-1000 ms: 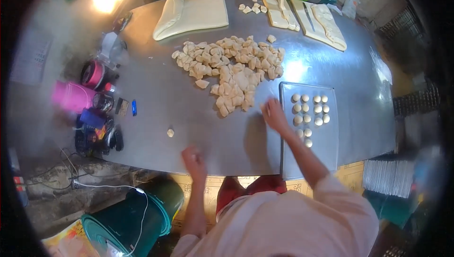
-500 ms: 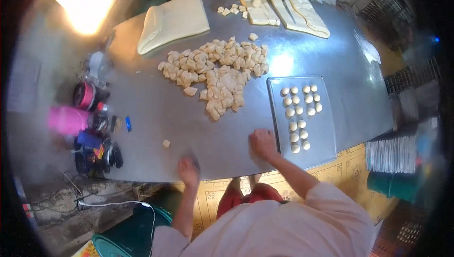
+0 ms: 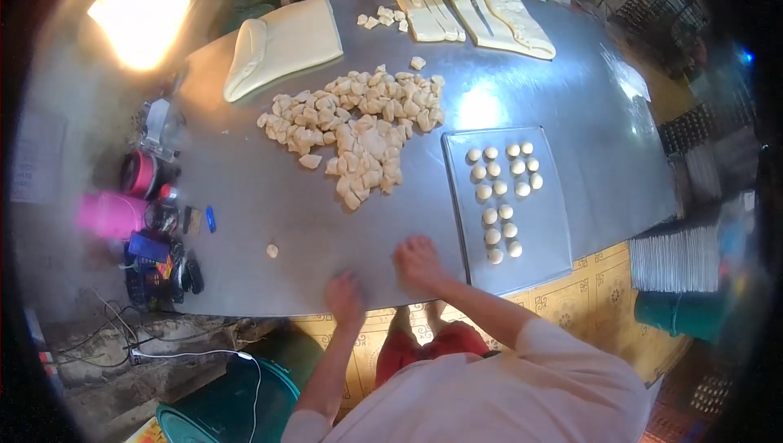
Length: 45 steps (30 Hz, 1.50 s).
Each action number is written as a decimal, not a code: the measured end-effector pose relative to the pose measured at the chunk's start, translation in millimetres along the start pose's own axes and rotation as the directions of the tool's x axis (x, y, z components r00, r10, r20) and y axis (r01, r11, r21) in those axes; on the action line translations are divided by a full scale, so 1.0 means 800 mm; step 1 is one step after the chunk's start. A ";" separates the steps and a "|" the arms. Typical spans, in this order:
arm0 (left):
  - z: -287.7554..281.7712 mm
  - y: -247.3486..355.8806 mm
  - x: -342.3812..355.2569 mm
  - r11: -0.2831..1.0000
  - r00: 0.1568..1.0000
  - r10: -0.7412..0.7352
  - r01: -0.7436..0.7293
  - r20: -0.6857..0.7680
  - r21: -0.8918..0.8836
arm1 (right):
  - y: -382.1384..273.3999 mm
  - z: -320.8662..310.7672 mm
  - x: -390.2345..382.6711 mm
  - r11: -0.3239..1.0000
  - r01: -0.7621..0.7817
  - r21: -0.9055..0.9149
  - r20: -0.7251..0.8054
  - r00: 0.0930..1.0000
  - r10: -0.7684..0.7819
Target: Shaping small pieces of dough into rounds and arranging them on a metal baking tray.
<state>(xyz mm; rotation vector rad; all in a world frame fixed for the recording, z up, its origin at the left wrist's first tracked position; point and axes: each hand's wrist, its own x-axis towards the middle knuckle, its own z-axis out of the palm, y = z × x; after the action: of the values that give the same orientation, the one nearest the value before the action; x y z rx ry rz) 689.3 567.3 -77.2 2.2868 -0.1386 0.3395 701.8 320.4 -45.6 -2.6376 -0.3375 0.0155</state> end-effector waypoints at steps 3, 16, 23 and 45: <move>0.018 0.007 0.038 0.834 0.909 0.320 -0.404 0.267 0.376 | -0.004 -0.002 0.035 0.941 0.338 0.022 -0.149 0.932 -0.331; 0.007 -0.051 0.035 0.833 0.892 0.180 -0.362 0.414 0.418 | 0.011 0.019 0.040 0.973 0.227 -0.035 -0.046 0.972 -0.229; -0.041 -0.036 0.030 0.864 0.969 0.245 -0.227 0.017 0.449 | 0.043 -0.009 0.011 0.996 -0.055 -0.072 0.068 0.996 0.060; 0.138 0.229 0.066 0.949 0.967 0.065 0.017 0.247 -0.316 | 0.141 -0.184 -0.119 0.886 -0.084 0.457 -0.298 0.923 0.241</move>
<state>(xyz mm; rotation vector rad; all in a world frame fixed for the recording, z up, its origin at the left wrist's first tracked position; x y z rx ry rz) 723.7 363.2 -2.6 2.0013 -0.3292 0.0277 646.3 133.6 27.8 -2.1565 0.0186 -0.2860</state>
